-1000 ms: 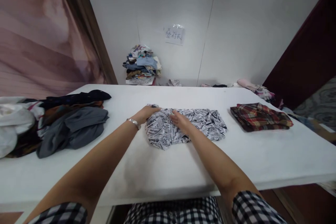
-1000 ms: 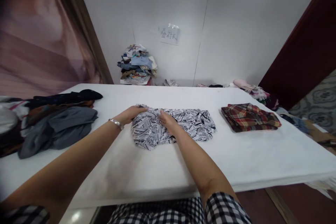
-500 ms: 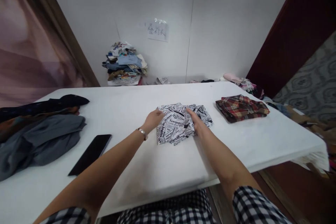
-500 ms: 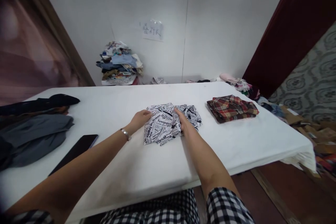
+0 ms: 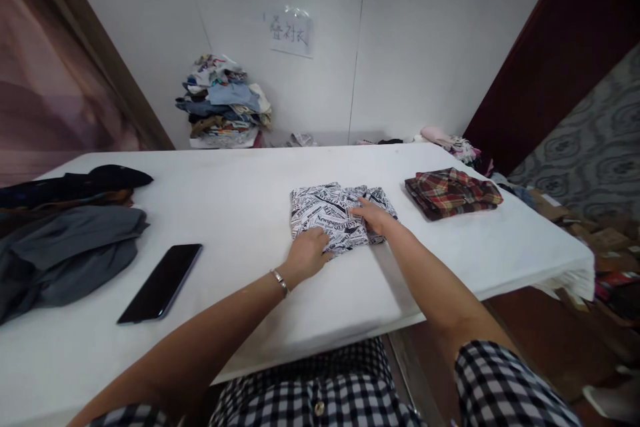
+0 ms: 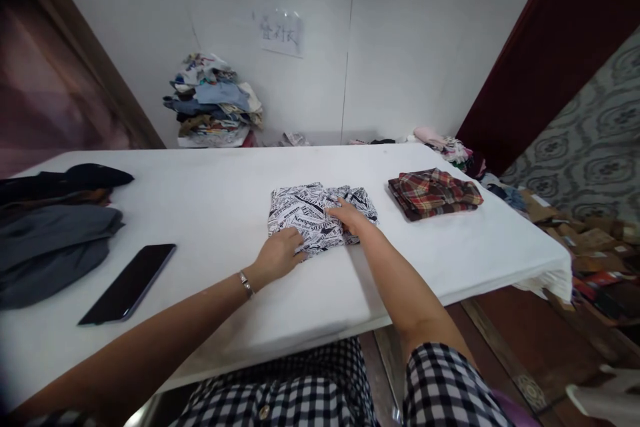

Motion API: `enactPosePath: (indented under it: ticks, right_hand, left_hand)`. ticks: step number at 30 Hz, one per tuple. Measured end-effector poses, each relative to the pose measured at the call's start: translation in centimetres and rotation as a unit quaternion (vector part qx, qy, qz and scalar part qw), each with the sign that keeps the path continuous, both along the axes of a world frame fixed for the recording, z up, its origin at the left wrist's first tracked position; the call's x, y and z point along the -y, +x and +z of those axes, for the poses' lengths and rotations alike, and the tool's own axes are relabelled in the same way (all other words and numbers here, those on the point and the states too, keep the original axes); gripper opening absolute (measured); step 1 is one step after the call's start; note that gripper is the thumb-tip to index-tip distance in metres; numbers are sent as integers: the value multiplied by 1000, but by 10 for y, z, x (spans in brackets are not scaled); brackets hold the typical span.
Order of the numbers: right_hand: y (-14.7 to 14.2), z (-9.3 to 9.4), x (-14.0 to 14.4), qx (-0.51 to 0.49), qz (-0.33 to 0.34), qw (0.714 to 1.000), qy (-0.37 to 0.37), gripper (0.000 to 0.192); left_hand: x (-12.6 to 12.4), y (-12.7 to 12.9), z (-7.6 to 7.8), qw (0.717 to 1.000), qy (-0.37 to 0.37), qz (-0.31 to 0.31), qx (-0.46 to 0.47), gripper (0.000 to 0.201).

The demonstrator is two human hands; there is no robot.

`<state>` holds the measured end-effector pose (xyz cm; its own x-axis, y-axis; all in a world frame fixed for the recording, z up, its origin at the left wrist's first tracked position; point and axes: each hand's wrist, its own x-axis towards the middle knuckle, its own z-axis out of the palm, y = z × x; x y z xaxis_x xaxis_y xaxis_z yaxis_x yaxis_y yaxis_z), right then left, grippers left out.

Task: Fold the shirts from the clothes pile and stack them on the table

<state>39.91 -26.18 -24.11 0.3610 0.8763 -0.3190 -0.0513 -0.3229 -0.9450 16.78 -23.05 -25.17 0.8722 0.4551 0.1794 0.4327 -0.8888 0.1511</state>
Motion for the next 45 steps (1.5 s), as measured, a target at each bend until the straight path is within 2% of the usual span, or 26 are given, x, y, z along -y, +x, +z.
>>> enactPosePath:
  ticks: [3, 6, 9, 12, 15, 16, 18, 22, 26, 29, 31, 33, 36, 38, 40, 42, 43, 45]
  right_hand:
    - [0, -2, 7, 61, -24, 997, -28, 95]
    - [-3, -6, 8, 98, -43, 993, 40, 96]
    - [-5, -11, 10, 98, -47, 993, 41, 94]
    - [-5, -16, 18, 104, -34, 994, 24, 90]
    - [-5, -17, 30, 133, -32, 990, 31, 89]
    - [-6, -17, 33, 137, -31, 990, 29, 91]
    - [-7, -17, 38, 128, -18, 991, 18, 95]
    - [-12, -16, 40, 133, -4, 991, 20, 99]
    - [-15, -17, 39, 179, -21, 982, 47, 92]
    - [-15, -20, 42, 195, 28, 980, 1, 92]
    - [-14, -18, 46, 241, 63, 968, -39, 90]
    - [-13, -12, 48, 340, 69, 937, -49, 84]
    - [-17, 0, 47, 491, 50, 870, 12, 64]
    - [-26, 4, 42, 532, 68, 839, 88, 55]
    - [-38, 1, 33, 544, 113, 823, 121, 55]
    - [-48, -10, 25, 544, 159, 820, 83, 60]
    - [-53, -16, 21, 542, 174, 820, 55, 62]
    - [-58, -27, 16, 540, 188, 820, 21, 63]
  left_hand:
    - [-5, 4, 9, 1000, 22, 12, -2, 9]
    - [-9, 4, 14, 996, 84, 15, 21, 20]
    - [-10, -1, 6, 995, 92, -38, 17, 26]
    - [-5, -10, -6, 996, 58, -66, 33, 14]
    - [2, -12, -12, 997, 30, -15, 64, 43]
    - [5, -10, -13, 998, 27, 3, 61, 47]
    - [7, -4, -12, 999, 29, 27, 38, 40]
    - [5, 8, -6, 998, 48, 29, 5, 9]
    - [-3, 10, -3, 996, 90, 7, 23, 24]
    - [-9, 6, -9, 994, 98, -46, 18, 29]
    - [-10, 1, -14, 995, 82, -61, 3, 29]
    - [-11, -4, -13, 997, 46, -68, -7, 25]
    - [-16, -12, 0, 996, -42, -68, 29, 11]
    - [-26, -14, 13, 992, -89, 5, 91, 16]
    - [-42, -14, 22, 973, -120, 138, 142, 30]
    - [-62, -11, 26, 931, -182, 274, 156, 48]
    - [-71, -9, 26, 907, -225, 323, 150, 57]
    - [-89, -4, 22, 866, -298, 378, 134, 72]
